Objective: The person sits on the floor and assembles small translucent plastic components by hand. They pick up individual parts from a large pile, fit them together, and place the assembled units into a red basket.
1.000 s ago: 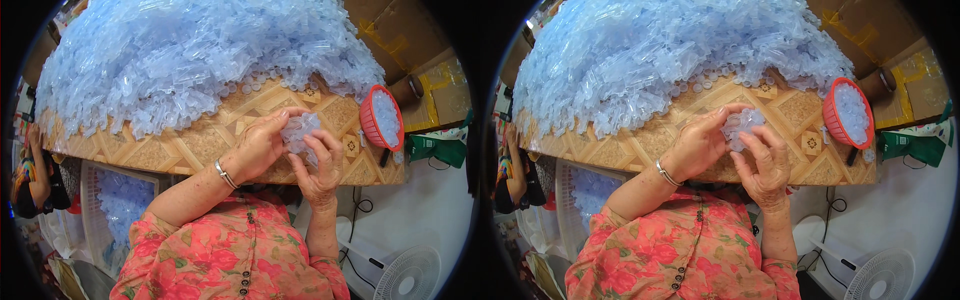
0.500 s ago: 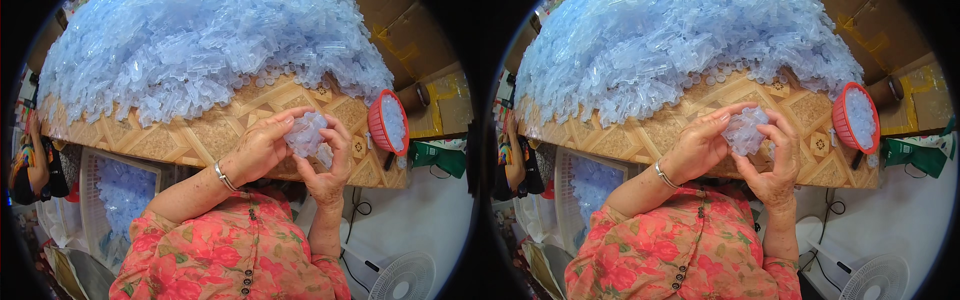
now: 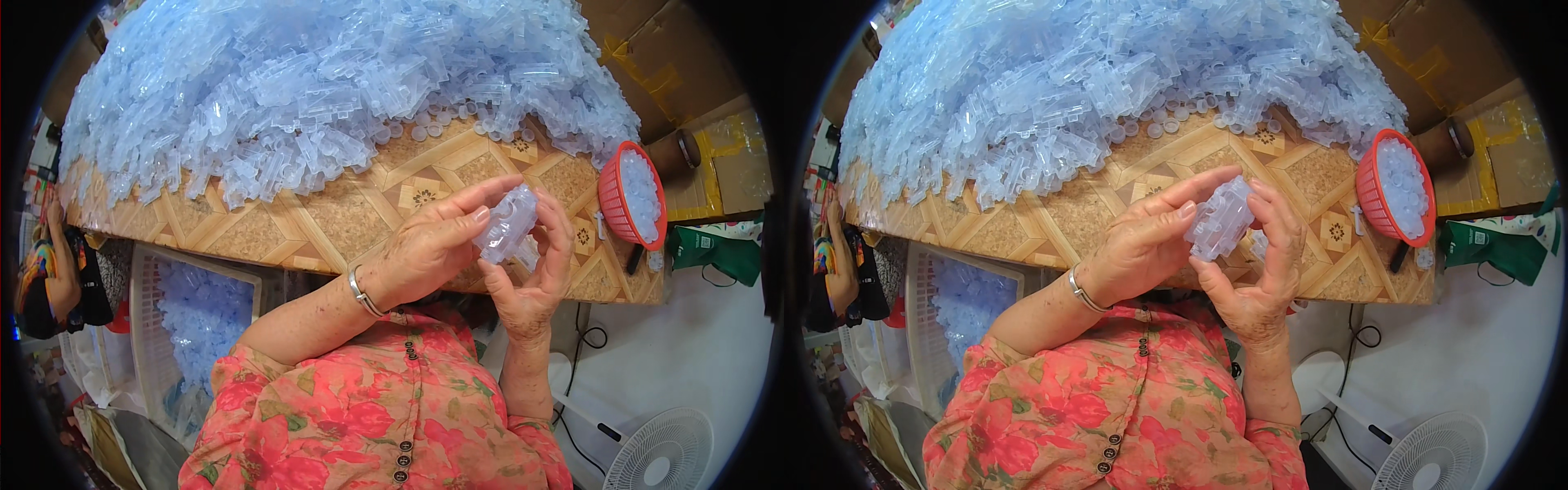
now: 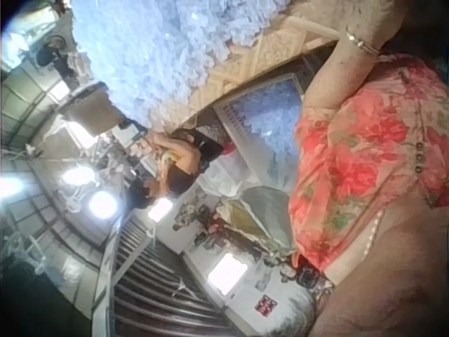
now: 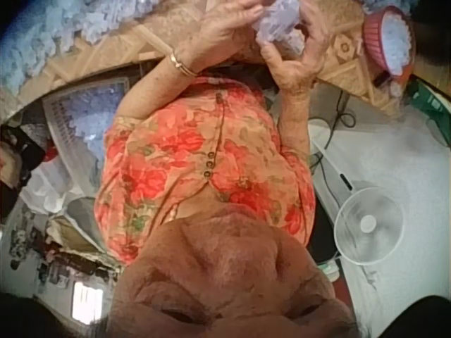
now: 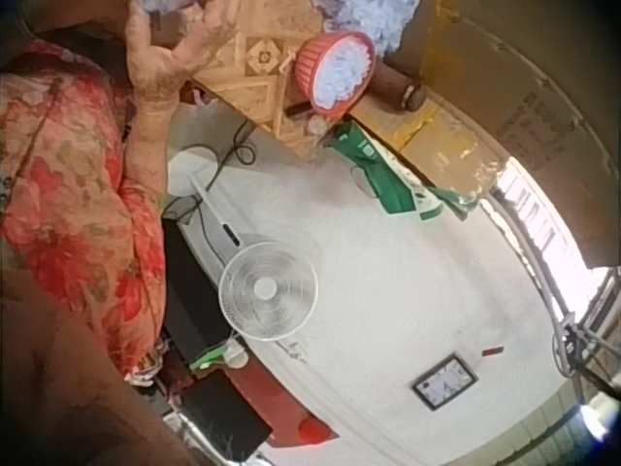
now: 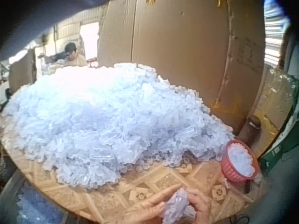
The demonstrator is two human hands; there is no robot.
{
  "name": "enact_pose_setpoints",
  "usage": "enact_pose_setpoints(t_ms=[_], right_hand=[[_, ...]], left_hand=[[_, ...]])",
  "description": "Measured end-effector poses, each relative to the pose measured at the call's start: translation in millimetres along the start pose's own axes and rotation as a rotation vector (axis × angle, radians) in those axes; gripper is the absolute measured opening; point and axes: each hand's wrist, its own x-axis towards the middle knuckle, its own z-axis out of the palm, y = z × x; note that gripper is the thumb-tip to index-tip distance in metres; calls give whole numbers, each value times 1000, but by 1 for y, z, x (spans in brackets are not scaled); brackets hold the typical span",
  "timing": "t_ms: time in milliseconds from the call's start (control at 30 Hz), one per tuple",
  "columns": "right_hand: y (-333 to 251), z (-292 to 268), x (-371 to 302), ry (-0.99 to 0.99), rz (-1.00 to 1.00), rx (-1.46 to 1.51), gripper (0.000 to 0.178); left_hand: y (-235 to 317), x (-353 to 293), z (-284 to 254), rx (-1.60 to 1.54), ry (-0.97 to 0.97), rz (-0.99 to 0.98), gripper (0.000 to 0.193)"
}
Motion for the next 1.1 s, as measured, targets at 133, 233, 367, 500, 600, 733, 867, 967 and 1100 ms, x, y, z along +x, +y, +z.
enact_pose_setpoints(t_ms=[133, 233, 367, 500, 600, 733, 867, 967, 1100], right_hand=[[-7, -3, 1, -26, -22, -175, 81], [-9, -4, 4, -42, 7, -180, 84], [-6, -7, 2, -41, 23, -120, 85], [-6, -6, 2, -21, 20, -138, 85], [-7, -9, 3, -52, 7, -114, 86], [-3, -11, -1, 48, 267, 364, 87], [19, -40, 2, 41, 517, 779, 75], [30, -58, 5, 60, 645, 846, 67], [48, -87, -8, 130, 677, 824, 64]], left_hand=[[-3, -1, 1, 27, -8, -2, 61], [-2, -2, 1, 107, -19, 3, 61], [-2, -3, 2, 64, -33, -25, 60], [-1, -3, 4, 64, -33, -18, 59], [0, -3, 3, 36, -21, -28, 60], [1, -2, 3, -7, 31, -16, 61], [-1, 0, -3, 20, 66, -29, 59], [2, -2, -1, 77, 180, -44, 56], [1, 0, -6, 156, 238, -90, 55]])
